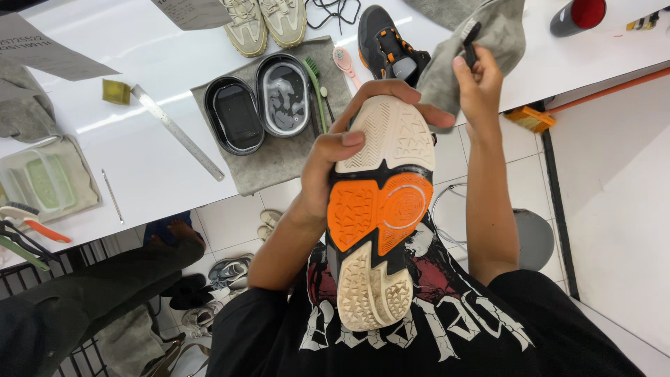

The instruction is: The person scrubs the sole of a sneaker with a brush and wipes it with a cloth. They repeatedly alternate between brushing and wiping the shoe's bottom surface.

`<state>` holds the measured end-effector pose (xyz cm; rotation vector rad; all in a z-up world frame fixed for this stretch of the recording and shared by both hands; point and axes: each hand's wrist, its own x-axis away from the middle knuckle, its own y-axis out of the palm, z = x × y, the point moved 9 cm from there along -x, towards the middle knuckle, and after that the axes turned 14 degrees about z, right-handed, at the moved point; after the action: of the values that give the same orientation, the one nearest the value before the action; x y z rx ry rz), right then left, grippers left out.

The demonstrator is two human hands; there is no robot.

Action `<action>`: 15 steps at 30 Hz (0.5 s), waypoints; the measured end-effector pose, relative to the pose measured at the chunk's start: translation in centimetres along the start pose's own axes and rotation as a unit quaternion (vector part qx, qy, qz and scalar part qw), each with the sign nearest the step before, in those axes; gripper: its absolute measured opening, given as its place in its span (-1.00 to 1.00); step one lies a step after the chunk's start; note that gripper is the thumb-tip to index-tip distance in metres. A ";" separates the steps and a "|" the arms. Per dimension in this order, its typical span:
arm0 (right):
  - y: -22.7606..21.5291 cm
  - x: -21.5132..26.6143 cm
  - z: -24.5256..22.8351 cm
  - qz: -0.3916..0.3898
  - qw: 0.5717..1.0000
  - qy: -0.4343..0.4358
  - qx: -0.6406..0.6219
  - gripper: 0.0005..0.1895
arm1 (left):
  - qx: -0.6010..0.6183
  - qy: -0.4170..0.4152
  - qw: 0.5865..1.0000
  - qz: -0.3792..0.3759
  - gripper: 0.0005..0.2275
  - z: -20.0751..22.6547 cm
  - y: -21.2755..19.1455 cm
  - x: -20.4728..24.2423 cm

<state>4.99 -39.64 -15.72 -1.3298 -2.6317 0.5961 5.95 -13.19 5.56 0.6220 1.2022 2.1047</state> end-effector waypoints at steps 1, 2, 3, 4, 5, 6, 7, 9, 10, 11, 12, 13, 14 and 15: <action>0.8 -0.1 1.2 0.005 0.999 0.038 -0.028 -0.69 | -0.011 -0.006 1.000 0.018 -0.53 0.0 0.0 0.1; 1.7 -0.2 2.4 0.010 0.996 0.075 -0.056 -0.79 | -0.023 -0.012 0.999 0.035 -0.50 0.0 0.1 0.1; 1.8 -0.1 2.4 0.009 0.996 0.075 -0.057 -0.79 | -0.024 -0.011 0.999 0.036 -0.50 0.2 0.3 0.2; 1.8 -0.1 2.6 0.023 0.993 0.089 -0.076 -0.79 | -0.063 0.009 0.997 0.045 -0.52 0.6 0.3 0.3; 1.8 -0.1 2.8 0.036 0.989 0.103 -0.096 -0.79 | -0.101 0.030 0.993 0.054 -0.54 1.1 0.3 0.3; 1.7 0.3 1.3 0.034 0.990 0.101 -0.097 -0.79 | -0.102 0.033 0.993 0.054 -0.54 1.4 0.5 0.3; 1.5 0.8 -0.9 0.019 0.991 0.059 -0.119 -0.75 | -0.110 0.035 0.992 0.055 -0.54 1.7 0.6 0.5; 1.1 1.8 -4.2 0.004 0.990 0.016 -0.141 -0.70 | -0.119 0.038 0.991 0.055 -0.54 2.0 0.8 0.7; 1.0 2.4 -6.9 -0.023 0.985 -0.065 -0.160 -0.71 | -0.102 0.040 0.993 0.052 -0.54 2.2 0.9 0.8; 0.8 3.4 -9.5 -0.048 0.972 -0.146 -0.178 -0.72 | -0.087 0.042 0.994 0.048 -0.53 2.4 1.0 0.9; 0.5 3.7 -10.1 -0.047 0.972 -0.146 -0.179 -0.72 | -0.087 0.041 0.994 0.047 -0.53 2.5 0.9 0.9; 0.1 4.2 -11.1 -0.057 0.964 -0.162 -0.204 -0.63 | -0.091 0.044 0.993 0.059 -0.49 2.6 0.7 0.8; -0.3 4.8 -12.1 -0.067 0.955 -0.178 -0.229 -0.47 | -0.094 0.046 0.992 0.071 -0.45 2.8 0.4 0.8; -0.7 5.2 -13.3 -0.064 0.955 -0.177 -0.229 -0.47 | -0.095 0.044 0.992 0.070 -0.45 2.5 0.2 0.8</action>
<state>5.22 -32.02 -3.62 -1.2300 -3.2703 0.2231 6.98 -11.22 7.05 0.5452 1.0133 2.3524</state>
